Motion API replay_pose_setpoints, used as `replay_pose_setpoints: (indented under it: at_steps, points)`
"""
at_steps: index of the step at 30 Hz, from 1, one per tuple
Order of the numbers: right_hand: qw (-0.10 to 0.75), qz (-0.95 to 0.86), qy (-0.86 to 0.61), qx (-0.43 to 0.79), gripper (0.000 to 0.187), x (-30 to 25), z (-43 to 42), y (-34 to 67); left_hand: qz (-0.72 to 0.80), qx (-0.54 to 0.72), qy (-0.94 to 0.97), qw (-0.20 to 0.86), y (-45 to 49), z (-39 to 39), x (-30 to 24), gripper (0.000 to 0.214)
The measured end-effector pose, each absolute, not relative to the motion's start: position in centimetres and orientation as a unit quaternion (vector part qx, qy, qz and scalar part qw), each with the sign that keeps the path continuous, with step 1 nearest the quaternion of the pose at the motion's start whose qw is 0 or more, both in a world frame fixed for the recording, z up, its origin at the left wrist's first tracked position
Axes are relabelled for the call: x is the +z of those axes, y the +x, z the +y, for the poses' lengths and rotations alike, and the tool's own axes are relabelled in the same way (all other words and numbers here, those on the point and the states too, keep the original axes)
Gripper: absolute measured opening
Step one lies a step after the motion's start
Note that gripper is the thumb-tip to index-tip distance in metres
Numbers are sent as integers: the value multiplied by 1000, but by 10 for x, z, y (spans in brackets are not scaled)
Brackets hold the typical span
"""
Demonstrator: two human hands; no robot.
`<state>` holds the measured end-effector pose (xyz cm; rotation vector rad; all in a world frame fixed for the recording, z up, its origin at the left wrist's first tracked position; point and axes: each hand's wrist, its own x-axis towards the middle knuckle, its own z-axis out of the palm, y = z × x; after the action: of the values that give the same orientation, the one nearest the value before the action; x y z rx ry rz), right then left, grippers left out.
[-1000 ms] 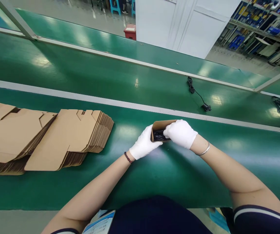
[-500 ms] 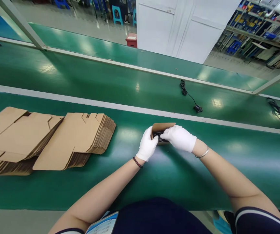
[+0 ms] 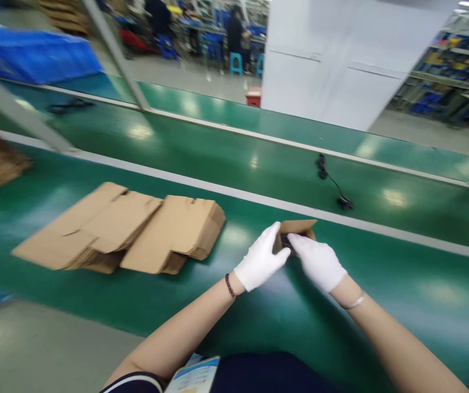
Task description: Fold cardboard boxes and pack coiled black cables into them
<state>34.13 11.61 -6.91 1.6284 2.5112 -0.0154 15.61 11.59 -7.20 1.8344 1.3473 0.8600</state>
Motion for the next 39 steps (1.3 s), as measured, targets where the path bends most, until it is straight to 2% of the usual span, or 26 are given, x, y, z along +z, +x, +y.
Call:
replay_pose_setpoints:
  at_steps: [3, 4, 6, 9, 12, 16, 19, 22, 25, 27, 29, 32, 35, 37, 39]
  points:
    - [62, 838, 542, 26, 45, -76, 159, 341, 556, 324, 755, 125, 88, 124, -35, 41]
    - [63, 837, 542, 37, 46, -78, 179, 335, 613, 321, 721, 46, 63, 131, -27, 40]
    - [48, 832, 549, 58, 48, -77, 220, 319, 718, 252, 647, -48, 16, 151, -19, 48]
    - [2, 821, 565, 79, 49, -68, 272, 290, 809, 93, 578, -58, -28, 185, -25, 67]
    - [-45, 813, 571, 101, 48, -63, 290, 269, 819, 0, 574, -5, -38, 206, -36, 69]
    - [-96, 828, 541, 115, 50, -75, 263, 250, 827, 38, 560, -23, -32, 206, -35, 63]
    - [-189, 851, 486, 66, 49, -86, 225, 243, 822, 114, 555, -63, -26, 195, -14, 58]
    - [-304, 833, 459, -58, 51, -81, 190, 236, 825, 193, 530, 29, -14, 181, 20, 48]
    - [-365, 780, 461, -215, 65, -61, 165, 230, 789, 280, 541, 79, 18, 162, 48, 36]
    - [-405, 739, 477, -248, 77, -47, 157, 232, 742, 361, 558, 85, 51, 147, 55, 34]
    - [-461, 694, 505, -224, 82, -38, 158, 242, 669, 433, 587, 146, 86, 134, 54, 32]
    - [-530, 637, 529, -183, 65, -37, 167, 274, 553, 428, 651, 297, 126, 124, 40, 31]
    - [-547, 617, 536, -182, 50, -42, 171, 310, 461, 360, 694, 419, 145, 131, 21, 35]
    - [-571, 582, 528, -237, 46, -43, 167, 324, 442, 370, 679, 455, 150, 143, 7, 32]
    - [-610, 508, 496, -351, 45, -41, 161, 328, 473, 446, 632, 422, 154, 155, -8, 32]
